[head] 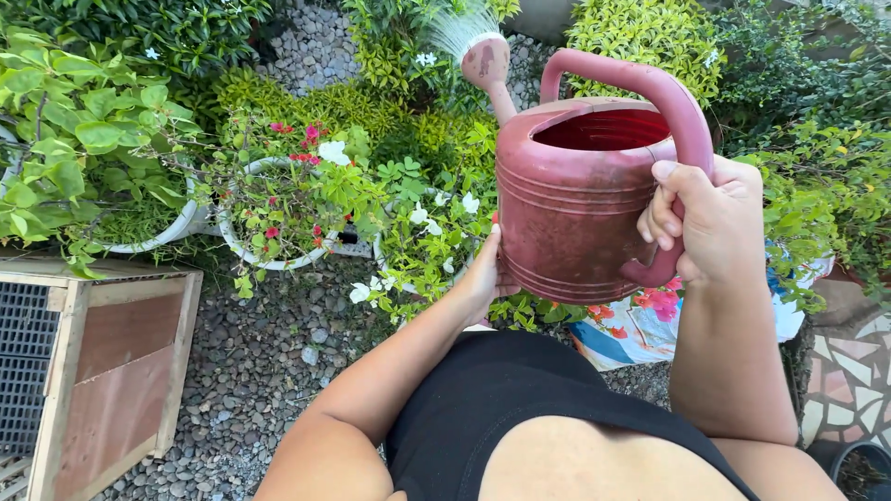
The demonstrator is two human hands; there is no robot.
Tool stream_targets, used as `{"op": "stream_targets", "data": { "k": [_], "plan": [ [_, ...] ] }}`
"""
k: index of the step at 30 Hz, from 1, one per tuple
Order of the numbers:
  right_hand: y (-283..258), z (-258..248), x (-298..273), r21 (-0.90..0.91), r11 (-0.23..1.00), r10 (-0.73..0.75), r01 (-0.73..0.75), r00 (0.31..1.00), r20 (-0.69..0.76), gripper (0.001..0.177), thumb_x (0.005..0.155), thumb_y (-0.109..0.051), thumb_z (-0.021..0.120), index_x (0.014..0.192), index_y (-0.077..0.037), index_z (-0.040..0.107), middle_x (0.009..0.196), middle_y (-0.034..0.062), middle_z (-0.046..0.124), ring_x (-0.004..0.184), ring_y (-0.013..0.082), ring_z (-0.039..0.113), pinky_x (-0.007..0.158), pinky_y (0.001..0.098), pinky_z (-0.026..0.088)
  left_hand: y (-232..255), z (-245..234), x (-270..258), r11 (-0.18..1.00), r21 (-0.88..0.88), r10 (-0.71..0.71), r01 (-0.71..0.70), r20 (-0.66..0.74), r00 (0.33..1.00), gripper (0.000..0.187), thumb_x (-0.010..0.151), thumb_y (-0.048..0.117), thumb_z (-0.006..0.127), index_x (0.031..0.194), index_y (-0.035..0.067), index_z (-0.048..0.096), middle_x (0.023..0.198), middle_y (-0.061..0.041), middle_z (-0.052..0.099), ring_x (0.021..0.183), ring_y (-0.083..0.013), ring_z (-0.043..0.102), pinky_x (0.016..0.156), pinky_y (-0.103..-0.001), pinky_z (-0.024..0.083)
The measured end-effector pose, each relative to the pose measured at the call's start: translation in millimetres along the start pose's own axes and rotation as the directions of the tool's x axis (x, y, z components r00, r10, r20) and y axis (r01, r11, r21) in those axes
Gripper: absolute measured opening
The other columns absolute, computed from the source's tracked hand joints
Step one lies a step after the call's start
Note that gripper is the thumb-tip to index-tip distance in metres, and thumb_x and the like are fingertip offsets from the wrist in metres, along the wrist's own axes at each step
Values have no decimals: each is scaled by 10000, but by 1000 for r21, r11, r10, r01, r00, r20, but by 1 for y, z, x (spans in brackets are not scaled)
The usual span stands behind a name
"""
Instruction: Watering several potted plants in an outdoor garden using a watering can filled from a large water barrel.
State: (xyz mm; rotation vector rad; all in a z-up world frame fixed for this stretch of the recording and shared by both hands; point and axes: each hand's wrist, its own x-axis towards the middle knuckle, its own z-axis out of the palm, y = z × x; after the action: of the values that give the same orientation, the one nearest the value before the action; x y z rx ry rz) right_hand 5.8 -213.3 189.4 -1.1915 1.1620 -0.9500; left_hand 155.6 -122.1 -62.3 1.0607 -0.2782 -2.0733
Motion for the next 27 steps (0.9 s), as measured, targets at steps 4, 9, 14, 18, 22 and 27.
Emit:
{"op": "stream_targets", "data": {
  "k": [4,9,14,18,22,27],
  "plan": [
    [-1,1,0,-17,1000,4,-4,1000,12,115,1008,-42,580,1082,1,657,570,19,463,424,102,400,470,312,385,7,5,-9,1000,16,-10,10,-1,1000,766,989,724,173,1306,165,590,1135,-60,685,978,-171,587,919,-367,451],
    [-1,2,1,-40,999,19,-19,1000,-2,119,1005,-47,579,1082,5,652,569,14,463,419,99,397,459,312,382,10,9,-12,999,39,-27,26,3,1000,776,974,727,155,1359,185,556,1159,-54,682,964,-174,572,905,-375,452],
    [0,2,-1,-62,998,6,-5,1000,14,102,1014,-50,583,1056,11,653,573,18,468,424,99,401,464,310,394,5,9,-11,1000,18,-19,19,8,1000,776,972,729,155,1356,184,553,1180,-60,679,1002,-183,587,924,-383,450],
    [-1,8,-3,-77,997,0,0,1000,-8,99,1012,-49,592,1045,11,664,568,15,470,419,94,400,459,303,400,-3,4,-2,1000,-7,-7,7,16,1000,802,982,730,155,1349,147,564,1188,-73,672,1027,-205,579,935,-408,437],
    [3,6,-2,-70,998,2,-1,1000,7,105,1027,-52,595,1003,35,650,574,21,479,426,100,414,471,310,420,0,6,-6,1000,-20,-16,16,11,1000,799,980,721,145,1350,143,553,1203,-68,665,1060,-211,591,959,-421,436],
    [5,8,-2,-64,998,20,-21,1000,-14,103,993,-43,591,988,25,669,565,22,488,407,99,407,453,306,410,-4,6,-6,998,-63,-4,5,16,1000,781,981,717,150,1359,157,541,1225,-56,664,1074,-205,587,972,-427,432]
  ]
}}
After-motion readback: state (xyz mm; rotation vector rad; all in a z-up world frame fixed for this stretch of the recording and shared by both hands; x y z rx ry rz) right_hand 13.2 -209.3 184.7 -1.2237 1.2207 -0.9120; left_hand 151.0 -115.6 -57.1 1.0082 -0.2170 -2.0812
